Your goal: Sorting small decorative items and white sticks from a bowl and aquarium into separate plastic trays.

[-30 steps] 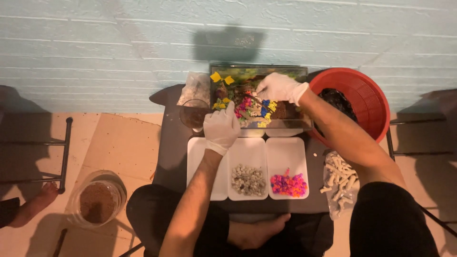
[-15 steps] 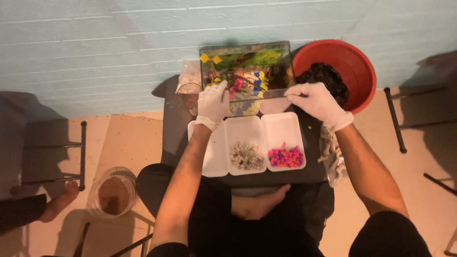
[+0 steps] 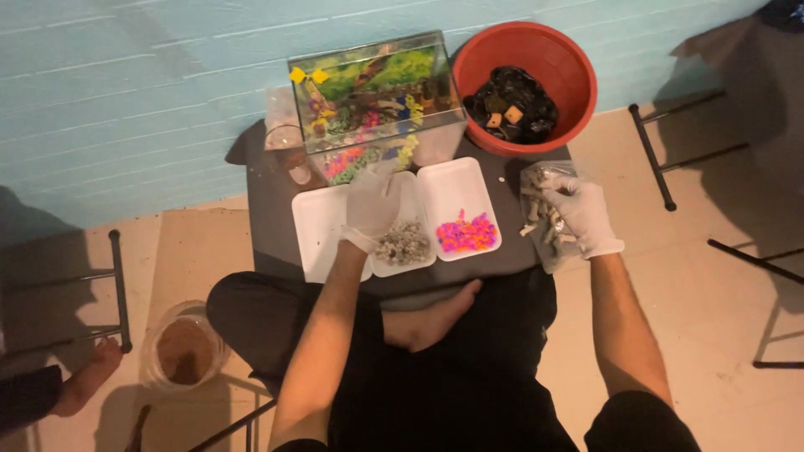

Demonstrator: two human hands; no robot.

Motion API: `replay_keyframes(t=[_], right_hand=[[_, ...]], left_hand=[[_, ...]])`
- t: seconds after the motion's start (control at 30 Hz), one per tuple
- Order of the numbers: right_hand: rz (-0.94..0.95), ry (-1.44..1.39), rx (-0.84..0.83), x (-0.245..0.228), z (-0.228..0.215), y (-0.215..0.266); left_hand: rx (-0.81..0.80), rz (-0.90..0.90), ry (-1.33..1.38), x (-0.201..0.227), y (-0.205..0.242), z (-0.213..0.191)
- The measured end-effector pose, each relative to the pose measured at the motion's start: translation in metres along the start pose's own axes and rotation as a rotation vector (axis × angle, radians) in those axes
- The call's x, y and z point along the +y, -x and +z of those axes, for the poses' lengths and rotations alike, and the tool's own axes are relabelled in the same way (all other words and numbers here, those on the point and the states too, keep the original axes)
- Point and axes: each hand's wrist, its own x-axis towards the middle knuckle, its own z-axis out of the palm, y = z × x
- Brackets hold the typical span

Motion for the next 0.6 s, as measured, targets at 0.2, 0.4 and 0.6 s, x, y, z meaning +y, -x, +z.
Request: replay_keyframes(t=[0.2,0.4,0.6], right_hand=[[0.221,0.089,0.084,0.084,0.022,-0.004],[0.099,0.025,0.239,0.023,-0.007,-0.04],[0.019,0.074,0.212,-0.01,-0.003,-0.123]], left_hand=[[-0.241,-0.137,0.079,0.032,0.049,0.026],[-0.706,-0.487,0.162,0.058,0.036,0.006],[-0.59,-0.404,0.149,0.066,0.03,0.01]])
